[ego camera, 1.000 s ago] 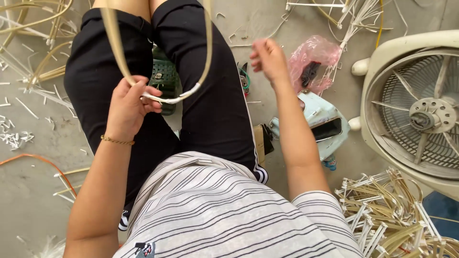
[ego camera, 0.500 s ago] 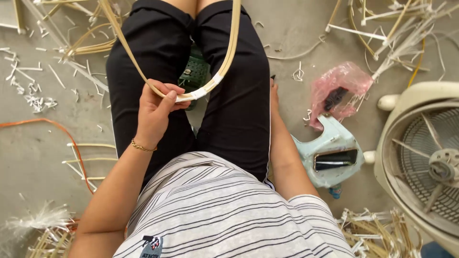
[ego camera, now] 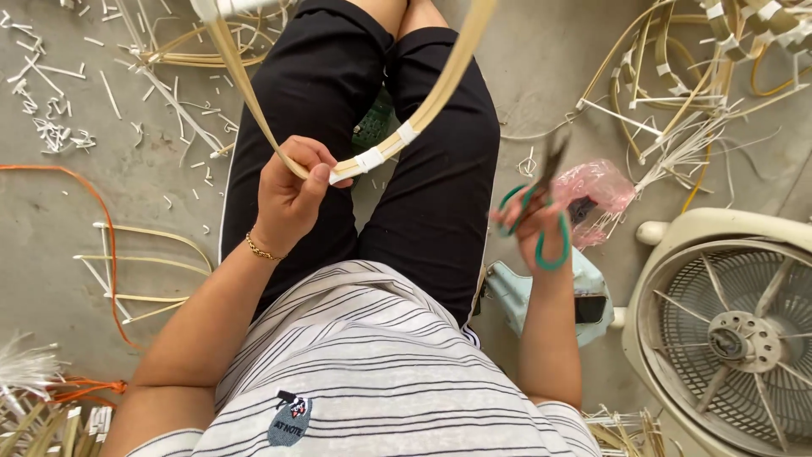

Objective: The recorder is assembling and weaving bamboo or wood strips onto a white plastic and wood frame, likely for furniture manufacturing, using scissors to trim excess.

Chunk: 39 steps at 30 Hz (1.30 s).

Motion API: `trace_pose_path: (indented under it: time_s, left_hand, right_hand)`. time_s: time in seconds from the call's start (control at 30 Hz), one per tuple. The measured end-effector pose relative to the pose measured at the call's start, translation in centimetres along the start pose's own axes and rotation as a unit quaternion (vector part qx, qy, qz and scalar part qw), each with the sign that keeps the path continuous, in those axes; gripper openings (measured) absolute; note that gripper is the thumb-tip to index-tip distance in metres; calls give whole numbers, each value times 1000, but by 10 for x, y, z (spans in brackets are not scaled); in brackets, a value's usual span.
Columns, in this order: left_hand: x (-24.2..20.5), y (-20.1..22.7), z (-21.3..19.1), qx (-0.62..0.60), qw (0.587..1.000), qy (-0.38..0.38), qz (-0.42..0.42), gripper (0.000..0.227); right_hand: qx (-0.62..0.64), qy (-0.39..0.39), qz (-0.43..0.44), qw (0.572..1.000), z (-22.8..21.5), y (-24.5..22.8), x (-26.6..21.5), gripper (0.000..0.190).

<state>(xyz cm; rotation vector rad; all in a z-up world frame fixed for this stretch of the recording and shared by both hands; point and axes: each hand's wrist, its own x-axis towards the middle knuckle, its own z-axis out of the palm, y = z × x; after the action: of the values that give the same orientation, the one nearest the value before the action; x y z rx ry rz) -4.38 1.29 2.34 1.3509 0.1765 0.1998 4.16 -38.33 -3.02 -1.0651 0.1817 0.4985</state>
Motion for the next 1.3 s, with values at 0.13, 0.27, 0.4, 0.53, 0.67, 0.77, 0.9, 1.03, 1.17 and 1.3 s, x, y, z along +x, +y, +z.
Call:
trace_pose_path:
  time_s: [0.13, 0.27, 0.4, 0.53, 0.67, 0.77, 0.9, 1.03, 1.17, 1.3]
  left_hand:
    - [-5, 19, 1, 58, 995, -32, 69, 13]
    - [-13, 27, -4, 116, 984, -48, 122, 13]
    - [-18, 37, -7, 177, 968, -41, 174, 13]
    - [-22, 33, -11, 189, 964, -29, 183, 17]
    - [-22, 37, -11, 143, 977, -38, 156, 21]
    - [-25, 34, -12, 172, 969, -28, 176, 20]
    - [-24, 33, -15, 169, 970, -22, 176, 20]
    - [-22, 37, -14, 172, 967, -22, 188, 15]
    - [-21, 37, -12, 172, 966, -33, 190, 20]
    - [-22, 33, -15, 191, 961, -37, 197, 21]
  right_hand:
    - [36, -254, 217, 942, 75, -4, -32, 67]
    - [51, -267, 322, 907, 107, 13, -41, 71]
    - [79, -248, 306, 916, 111, 21, -40, 69]
    - [55, -240, 295, 923, 115, 18, -44, 67]
    - [42, -253, 294, 921, 119, 17, -45, 66]
    - [72, -216, 296, 928, 120, 17, -45, 65]
    - [77, -228, 278, 930, 125, 13, -47, 65]
    - [70, -229, 301, 923, 125, 15, -48, 62]
    - [69, -221, 305, 924, 128, 14, -48, 61]
    - [79, -234, 296, 923, 128, 12, -49, 60]
